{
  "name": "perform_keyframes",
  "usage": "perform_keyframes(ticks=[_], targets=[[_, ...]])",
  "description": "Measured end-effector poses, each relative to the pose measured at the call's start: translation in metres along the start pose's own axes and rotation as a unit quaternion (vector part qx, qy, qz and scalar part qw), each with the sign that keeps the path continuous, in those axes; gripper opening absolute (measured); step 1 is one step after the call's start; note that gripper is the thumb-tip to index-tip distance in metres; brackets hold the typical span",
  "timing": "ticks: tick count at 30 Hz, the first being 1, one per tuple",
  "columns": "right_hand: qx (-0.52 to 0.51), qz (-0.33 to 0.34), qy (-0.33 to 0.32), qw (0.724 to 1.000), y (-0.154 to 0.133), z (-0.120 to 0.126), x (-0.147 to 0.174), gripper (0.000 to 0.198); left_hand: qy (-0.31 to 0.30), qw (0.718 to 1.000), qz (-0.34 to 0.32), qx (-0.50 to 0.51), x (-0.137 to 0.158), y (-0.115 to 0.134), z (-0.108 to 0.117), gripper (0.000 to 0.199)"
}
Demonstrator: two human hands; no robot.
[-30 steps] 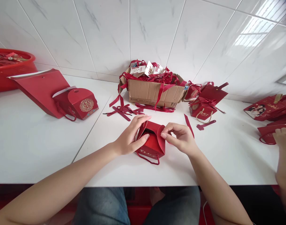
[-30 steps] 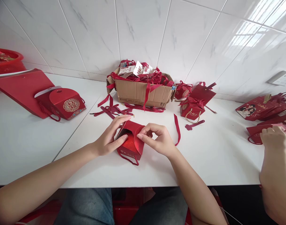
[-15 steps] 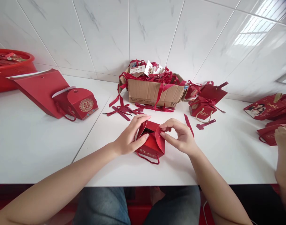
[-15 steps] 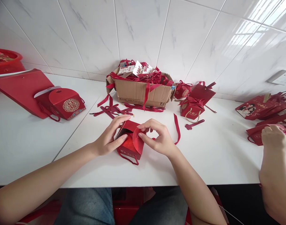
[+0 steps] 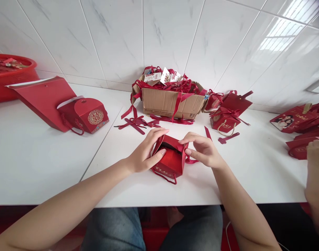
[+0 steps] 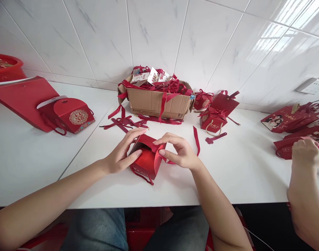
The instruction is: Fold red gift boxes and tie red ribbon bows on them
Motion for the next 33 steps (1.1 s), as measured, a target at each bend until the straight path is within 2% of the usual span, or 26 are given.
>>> perform_keyframes(ticks=[6,9,12,16,20,24,27,33], targets=[[-0.042,-0.004,-0.093,0.995,0.000,-0.007,0.001,0.021,-0.021,0.999,-0.013,0.041,-0.001,0.003,-0.005,0.055],[-0.049,-0.005,-0.103,0.993,-0.002,-0.008,0.002,0.014,-0.026,0.998,-0.035,0.049,-0.002,0.006,-0.005,0.056],[-0.075,-0.020,-0.087,0.993,0.000,-0.006,0.002,0.015,-0.026,0.998,-0.027,0.043,-0.002,0.004,-0.004,0.057],[-0.147,-0.014,0.008,0.989,0.008,0.012,0.000,0.024,-0.024,0.999,0.011,0.037,-0.001,-0.002,-0.003,0.058],[-0.220,-0.015,0.140,0.965,0.021,0.044,0.002,0.033,-0.010,0.999,0.028,0.031,0.000,-0.005,0.000,0.057],[-0.248,-0.035,0.228,0.941,0.033,0.074,0.007,0.036,-0.009,0.999,0.031,0.032,0.001,-0.006,0.000,0.056],[-0.319,-0.038,0.282,0.904,0.047,0.095,0.012,0.034,-0.010,0.999,0.031,0.030,0.001,-0.006,0.000,0.056],[-0.471,-0.016,0.375,0.798,0.082,0.134,0.025,0.025,0.004,0.998,0.034,0.049,0.002,-0.008,-0.001,0.059]])
Point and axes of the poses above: each hand's wrist, its own x-axis away from the middle knuckle, its own z-axis out of the back of the hand, y = z × x, the point moved 8 cm from there along -x, towards the middle knuckle, and after that the axes turned 13 degrees about -z, right-handed, at the moved point
